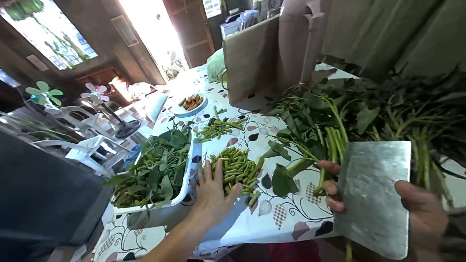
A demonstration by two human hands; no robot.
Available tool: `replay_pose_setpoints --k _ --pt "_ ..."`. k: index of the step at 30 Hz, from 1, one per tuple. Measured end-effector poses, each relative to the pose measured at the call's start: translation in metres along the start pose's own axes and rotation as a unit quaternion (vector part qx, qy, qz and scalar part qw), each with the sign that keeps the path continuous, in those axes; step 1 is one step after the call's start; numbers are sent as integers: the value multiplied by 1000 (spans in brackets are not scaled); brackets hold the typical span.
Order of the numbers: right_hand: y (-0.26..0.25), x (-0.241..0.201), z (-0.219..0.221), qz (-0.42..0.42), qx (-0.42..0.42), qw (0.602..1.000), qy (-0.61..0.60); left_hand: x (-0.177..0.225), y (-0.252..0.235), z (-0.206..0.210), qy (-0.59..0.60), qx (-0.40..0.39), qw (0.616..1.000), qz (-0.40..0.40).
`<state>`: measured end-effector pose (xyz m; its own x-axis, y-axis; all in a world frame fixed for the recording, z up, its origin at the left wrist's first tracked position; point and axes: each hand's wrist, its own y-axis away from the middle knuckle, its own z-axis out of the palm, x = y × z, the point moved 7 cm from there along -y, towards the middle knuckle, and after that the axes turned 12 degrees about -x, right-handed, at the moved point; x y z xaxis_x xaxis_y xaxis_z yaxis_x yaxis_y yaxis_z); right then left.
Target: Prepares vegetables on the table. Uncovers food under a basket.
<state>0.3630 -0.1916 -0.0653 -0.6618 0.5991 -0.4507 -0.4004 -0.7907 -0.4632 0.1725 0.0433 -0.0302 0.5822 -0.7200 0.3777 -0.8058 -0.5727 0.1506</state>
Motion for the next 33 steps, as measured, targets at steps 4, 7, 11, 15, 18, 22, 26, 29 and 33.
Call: replay_pose_setpoints --k 4,7,11,15,18,22,26,29,33 --pt "2 0 -1 -4 27 999 23 18 -16 4 -4 8 999 35" --pt "1 1 1 12 10 999 43 25 -27 4 46 13 997 63" --pt "-1 1 3 44 -2 998 50 21 -14 -16 75 25 992 97" --pt "-3 0 2 63 -28 995 67 11 39 -52 -57 177 966 179" --pt "-6 1 0 69 -46 994 73 -21 72 -73 -138 251 950 120" --pt "-4 1 1 64 -43 992 102 -69 73 -65 -177 155 972 24" --pt "-4 0 4 57 -42 991 110 -67 75 -61 -175 103 979 1" --pt "-3 0 3 67 -39 992 104 -25 62 -74 -173 165 969 66" --pt "-3 0 3 58 -40 993 95 42 -6 -77 -44 25 996 73"
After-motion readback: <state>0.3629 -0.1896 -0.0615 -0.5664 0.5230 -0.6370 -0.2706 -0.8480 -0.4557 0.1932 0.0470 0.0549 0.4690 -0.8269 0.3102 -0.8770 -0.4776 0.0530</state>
